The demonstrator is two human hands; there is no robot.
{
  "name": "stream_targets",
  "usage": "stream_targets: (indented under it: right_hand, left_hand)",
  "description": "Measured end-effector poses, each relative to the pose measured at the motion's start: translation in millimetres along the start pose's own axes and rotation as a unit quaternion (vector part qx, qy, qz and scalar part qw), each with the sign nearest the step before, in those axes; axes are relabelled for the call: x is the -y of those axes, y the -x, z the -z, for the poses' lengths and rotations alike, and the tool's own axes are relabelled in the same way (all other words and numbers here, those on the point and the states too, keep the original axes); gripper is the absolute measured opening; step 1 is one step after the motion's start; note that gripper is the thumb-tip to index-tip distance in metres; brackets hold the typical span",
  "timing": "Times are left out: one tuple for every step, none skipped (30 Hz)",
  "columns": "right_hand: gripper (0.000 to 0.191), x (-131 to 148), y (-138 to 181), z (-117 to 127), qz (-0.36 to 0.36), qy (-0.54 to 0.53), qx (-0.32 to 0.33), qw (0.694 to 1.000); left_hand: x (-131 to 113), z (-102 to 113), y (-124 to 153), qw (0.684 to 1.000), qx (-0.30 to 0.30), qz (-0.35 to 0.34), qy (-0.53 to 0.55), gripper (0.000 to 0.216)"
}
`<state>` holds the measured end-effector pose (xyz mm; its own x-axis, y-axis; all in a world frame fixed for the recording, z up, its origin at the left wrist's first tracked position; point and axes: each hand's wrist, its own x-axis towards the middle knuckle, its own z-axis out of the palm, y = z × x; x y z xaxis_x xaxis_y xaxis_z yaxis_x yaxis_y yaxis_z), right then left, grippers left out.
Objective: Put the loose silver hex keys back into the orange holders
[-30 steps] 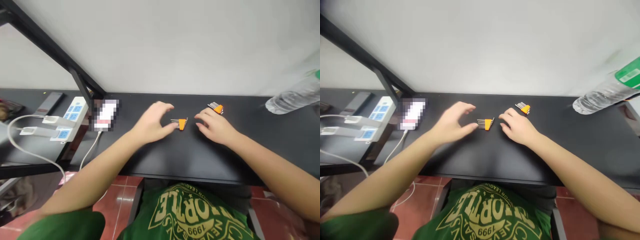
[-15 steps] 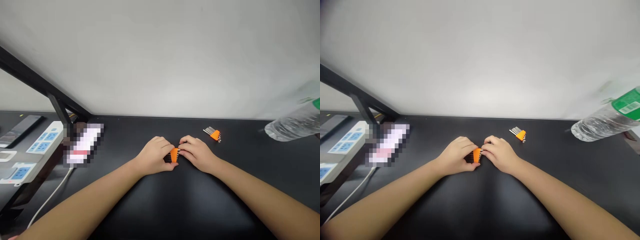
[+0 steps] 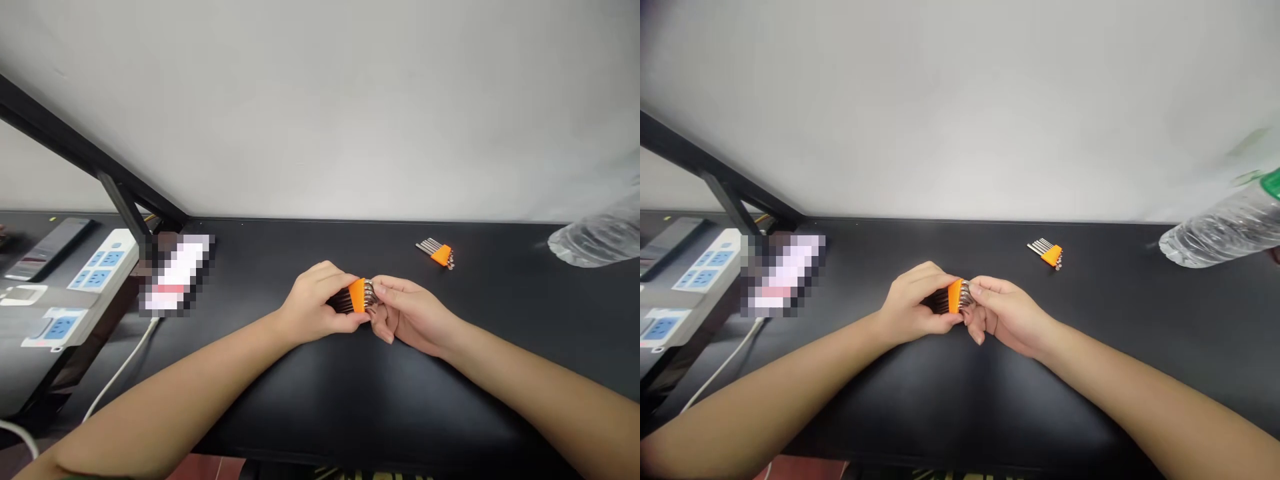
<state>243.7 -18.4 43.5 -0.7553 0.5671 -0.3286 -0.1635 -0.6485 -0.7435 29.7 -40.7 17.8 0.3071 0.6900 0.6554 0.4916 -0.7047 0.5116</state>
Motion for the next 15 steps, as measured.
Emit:
stream_targets:
  right_hand:
    - [0.032, 0, 0, 2, -0.003, -0.011, 0.007, 1.0]
    - [0.032, 0, -1, 3, -0.003, -0.019, 0.01, 1.0]
    - [0.033, 0, -1, 4, -0.003, -0.022, 0.01, 1.0]
    - [0.033, -1, -1, 5, -0.003, -0.021, 0.007, 1.0]
    - [0.032, -2, -1, 5, -0.004, -0.017, 0.005, 1.0]
    - [0.032, -4, -1, 5, -0.006, -0.01, 0.006, 1.0]
    - [0.031, -6, -1, 5, -0.009, -0.002, 0.012, 1.0]
    - [0.03, -7, -1, 5, -0.014, 0.006, 0.022, 1.0]
    - [0.03, -8, -1, 5, -0.019, 0.012, 0.033, 0.999]
    - [0.03, -9, -1, 5, -0.022, 0.018, 0.04, 0.999]
    - [0.03, -10, -1, 5, -0.023, 0.023, 0.044, 0.999]
    - [0.031, -10, -1, 6, -0.023, 0.025, 0.041, 0.999]
    - [0.031, -9, -1, 6, -0.02, 0.025, 0.037, 0.999]
    - [0.031, -9, -2, 7, -0.018, 0.024, 0.036, 0.999]
    - [0.031, -8, -2, 8, -0.015, 0.022, 0.036, 0.999]
  left_hand:
    - [-1, 0, 0, 1.0, 0.001, 0.005, 0.005, 0.046]
    - [-1, 0, -1, 1.0, 0.0, 0.009, 0.009, 0.046]
    - [-2, 0, -1, 1.0, -0.004, 0.012, 0.011, 0.046]
    - [-2, 0, -1, 1.0, -0.008, 0.013, 0.014, 0.046]
    - [-2, 1, -1, 1.0, -0.011, 0.015, 0.015, 0.047]
    - [-3, 1, -1, 1.0, -0.012, 0.019, 0.015, 0.047]
    - [-3, 1, -1, 1.0, -0.01, 0.024, 0.016, 0.047]
    - [-4, 1, -1, 0.999, -0.006, 0.031, 0.017, 0.047]
    - [-4, 2, -1, 0.999, 0.0, 0.041, 0.018, 0.047]
    - [-5, 2, -1, 0.998, 0.007, 0.051, 0.021, 0.046]
    - [-6, 2, 0, 0.998, 0.015, 0.062, 0.026, 0.046]
    - [-6, 2, 0, 0.997, 0.022, 0.07, 0.032, 0.046]
    - [-7, 2, 0, 0.996, 0.028, 0.074, 0.039, 0.047]
    - [-7, 1, 1, 0.996, 0.033, 0.076, 0.044, 0.048]
    - [-7, 1, 2, 0.995, 0.036, 0.076, 0.049, 0.048]
